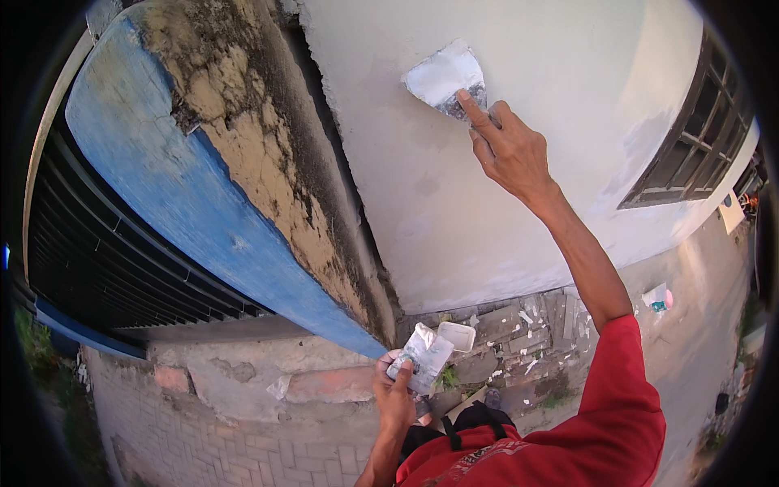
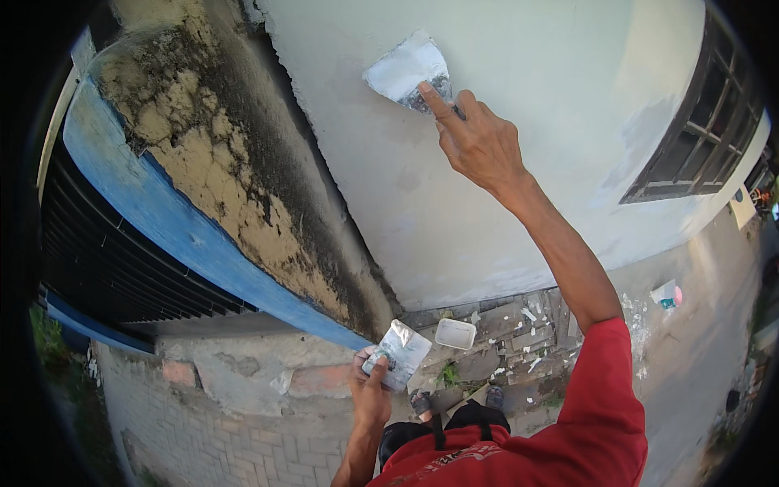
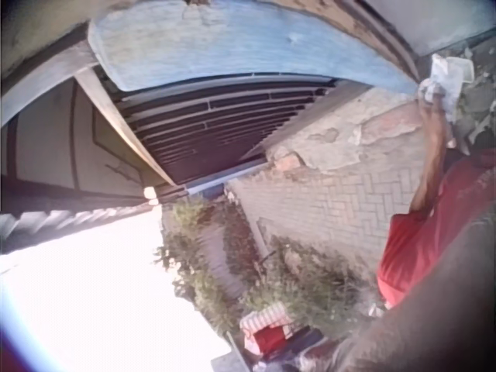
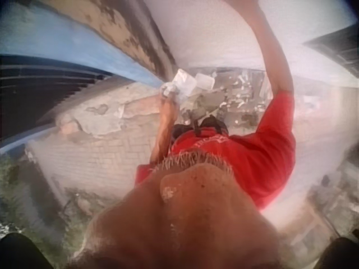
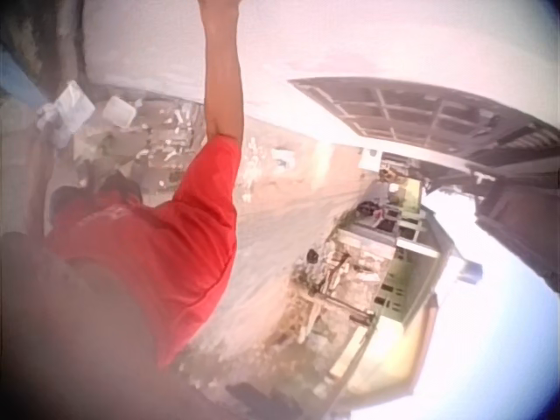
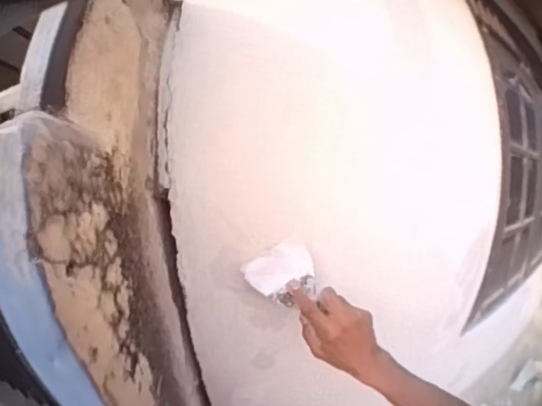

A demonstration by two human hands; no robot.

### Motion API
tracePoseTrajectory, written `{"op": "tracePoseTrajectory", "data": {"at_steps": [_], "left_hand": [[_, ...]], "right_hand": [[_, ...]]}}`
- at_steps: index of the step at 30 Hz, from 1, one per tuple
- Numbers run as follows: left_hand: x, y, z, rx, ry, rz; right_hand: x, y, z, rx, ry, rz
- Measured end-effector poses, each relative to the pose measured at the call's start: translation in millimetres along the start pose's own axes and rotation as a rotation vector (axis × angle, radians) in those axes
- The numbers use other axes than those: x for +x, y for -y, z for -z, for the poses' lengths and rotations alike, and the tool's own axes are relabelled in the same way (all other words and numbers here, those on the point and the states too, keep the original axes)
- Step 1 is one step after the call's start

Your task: The person applies putty to an exterior wall using putty knives, scoops additional compound from a container, and spreads and smooths it across the wall surface.

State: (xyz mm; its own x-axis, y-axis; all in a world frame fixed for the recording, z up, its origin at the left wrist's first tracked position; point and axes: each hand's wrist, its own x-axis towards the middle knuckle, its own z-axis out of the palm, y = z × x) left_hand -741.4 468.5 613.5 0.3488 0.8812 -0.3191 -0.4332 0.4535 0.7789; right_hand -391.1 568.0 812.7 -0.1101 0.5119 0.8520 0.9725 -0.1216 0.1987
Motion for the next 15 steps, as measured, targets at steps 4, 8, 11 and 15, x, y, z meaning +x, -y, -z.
{"op": "tracePoseTrajectory", "data": {"at_steps": [4, 8, 11, 15], "left_hand": [[-1, 8, -3, 0.022, -0.006, 0.008], [-5, 9, 3, -0.003, -0.040, -0.006], [-4, 8, 6, 0.000, -0.024, -0.008], [-11, 2, 15, 0.005, -0.035, -0.002]], "right_hand": [[-20, -26, -23, -0.153, 0.002, 0.030], [-67, -6, -4, -0.059, 0.208, -0.167], [-61, 29, 18, 0.322, 0.135, -0.426], [9, 66, 12, 0.340, -0.006, -0.553]]}}
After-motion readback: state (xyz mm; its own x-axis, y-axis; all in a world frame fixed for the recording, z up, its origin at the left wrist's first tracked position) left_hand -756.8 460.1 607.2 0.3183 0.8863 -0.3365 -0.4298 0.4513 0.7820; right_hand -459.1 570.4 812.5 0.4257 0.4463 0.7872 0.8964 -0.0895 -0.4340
